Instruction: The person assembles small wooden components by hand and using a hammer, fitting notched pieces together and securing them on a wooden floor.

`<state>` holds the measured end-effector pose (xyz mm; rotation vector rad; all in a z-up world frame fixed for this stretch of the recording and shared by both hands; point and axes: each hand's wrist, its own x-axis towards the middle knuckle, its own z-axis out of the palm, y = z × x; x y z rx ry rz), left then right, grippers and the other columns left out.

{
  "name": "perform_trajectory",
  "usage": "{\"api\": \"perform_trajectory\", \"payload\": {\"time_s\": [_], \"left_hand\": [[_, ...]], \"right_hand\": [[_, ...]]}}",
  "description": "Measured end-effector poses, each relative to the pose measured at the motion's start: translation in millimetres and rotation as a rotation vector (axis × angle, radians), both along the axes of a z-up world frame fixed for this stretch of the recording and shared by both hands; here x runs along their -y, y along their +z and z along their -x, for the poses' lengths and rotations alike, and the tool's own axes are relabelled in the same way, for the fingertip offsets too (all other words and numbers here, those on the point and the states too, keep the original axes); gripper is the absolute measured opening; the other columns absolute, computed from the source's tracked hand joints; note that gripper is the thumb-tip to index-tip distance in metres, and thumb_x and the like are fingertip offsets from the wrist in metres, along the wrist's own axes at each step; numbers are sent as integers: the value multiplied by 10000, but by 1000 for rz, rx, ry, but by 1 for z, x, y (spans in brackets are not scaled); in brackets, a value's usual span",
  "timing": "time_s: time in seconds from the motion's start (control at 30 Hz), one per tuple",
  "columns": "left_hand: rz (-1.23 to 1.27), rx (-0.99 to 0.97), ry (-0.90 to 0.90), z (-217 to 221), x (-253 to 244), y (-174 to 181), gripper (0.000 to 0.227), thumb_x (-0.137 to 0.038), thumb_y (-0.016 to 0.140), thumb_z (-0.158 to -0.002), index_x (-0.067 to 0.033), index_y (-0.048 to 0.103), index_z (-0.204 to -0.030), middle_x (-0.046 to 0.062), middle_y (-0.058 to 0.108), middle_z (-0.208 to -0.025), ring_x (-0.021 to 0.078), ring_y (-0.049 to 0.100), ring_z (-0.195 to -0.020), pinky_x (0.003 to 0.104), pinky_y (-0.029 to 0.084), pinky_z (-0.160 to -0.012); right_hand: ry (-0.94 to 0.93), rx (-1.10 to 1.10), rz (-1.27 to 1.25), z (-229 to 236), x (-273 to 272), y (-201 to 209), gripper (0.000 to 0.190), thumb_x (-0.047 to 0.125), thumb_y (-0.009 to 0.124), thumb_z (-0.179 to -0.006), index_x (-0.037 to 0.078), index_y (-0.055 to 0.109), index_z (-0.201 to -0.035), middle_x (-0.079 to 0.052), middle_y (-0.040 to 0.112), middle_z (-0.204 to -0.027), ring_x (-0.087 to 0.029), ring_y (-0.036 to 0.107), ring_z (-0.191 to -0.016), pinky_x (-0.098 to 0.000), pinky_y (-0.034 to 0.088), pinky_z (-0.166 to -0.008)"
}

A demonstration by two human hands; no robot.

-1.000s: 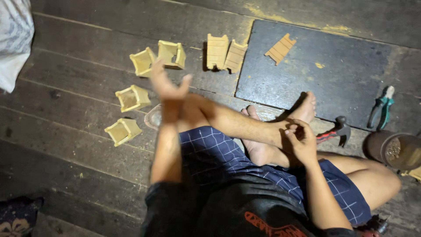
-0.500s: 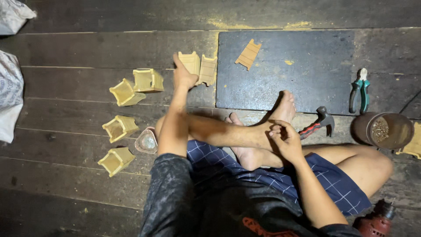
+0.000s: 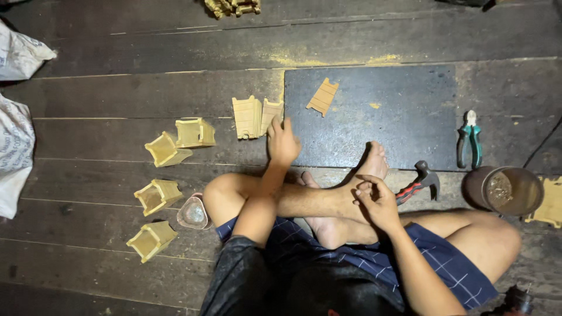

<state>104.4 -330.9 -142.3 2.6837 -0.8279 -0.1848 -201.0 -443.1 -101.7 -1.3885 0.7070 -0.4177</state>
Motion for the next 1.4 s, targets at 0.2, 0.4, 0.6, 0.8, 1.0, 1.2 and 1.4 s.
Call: {"api": "perform_trajectory", "payload": {"time_s": [0.2,0.4,0.6,0.8,1.0,1.2,1.4], "left_hand": [[-141,90,62,-46,-1,-34,478,-62,614,-955,-131,537,-1422,256,461,-1480,436,529,-1289,548,492,-1018],[-154,289,90,-75,4,-63,296,-118,537,-994,-127,619,-1279,174,578,-1234,356,638,-1072,434,603,-826],[-10,114,-60,-34,51,12,575,-147,835,-795,-61,603,-1314,262,532,-1387,456,575,-1252,552,508,-1024],[-71,-71,-76,-31,121,-38,765,-449,803,-799,-192,487,-1447,132,495,-1402,373,529,-1251,532,485,-990],[-92,-95,10,-45,124,-39,855,-526,803,-770,-178,431,-1457,161,504,-1321,403,561,-1196,557,527,-959],[164,90,142,-34,55,108,719,-317,839,-861,-57,524,-1453,307,434,-1468,515,493,-1319,620,415,-1082],[-7,-138,418,-98,-43,76,1059,-315,912,-755,-138,283,-1587,242,395,-1534,506,513,-1334,591,472,-1096]], "right_hand": [[-5,53,66,-1,1,5,421,-15,734,-898,-23,625,-1305,-150,674,-931,-197,740,-629,-315,595,-659],[29,-102,372,-7,4,6,410,147,843,-862,-12,691,-1208,-221,705,-963,-339,728,-880,-443,542,-816],[6,48,30,-1,4,9,429,-14,751,-880,3,648,-1297,-134,706,-898,-198,754,-616,-318,610,-646],[31,31,36,-3,3,20,434,-11,722,-888,10,643,-1314,-127,707,-873,-196,752,-607,-319,606,-675],[48,60,-18,0,8,3,440,-16,695,-913,-6,609,-1344,-140,682,-891,-217,763,-622,-327,610,-649],[49,97,-32,1,10,-3,466,-31,700,-909,-31,592,-1362,-143,663,-912,-212,752,-616,-326,602,-661],[55,24,-34,-5,10,-1,454,-26,712,-895,-11,625,-1340,-152,676,-884,-223,745,-575,-331,600,-621]]}}
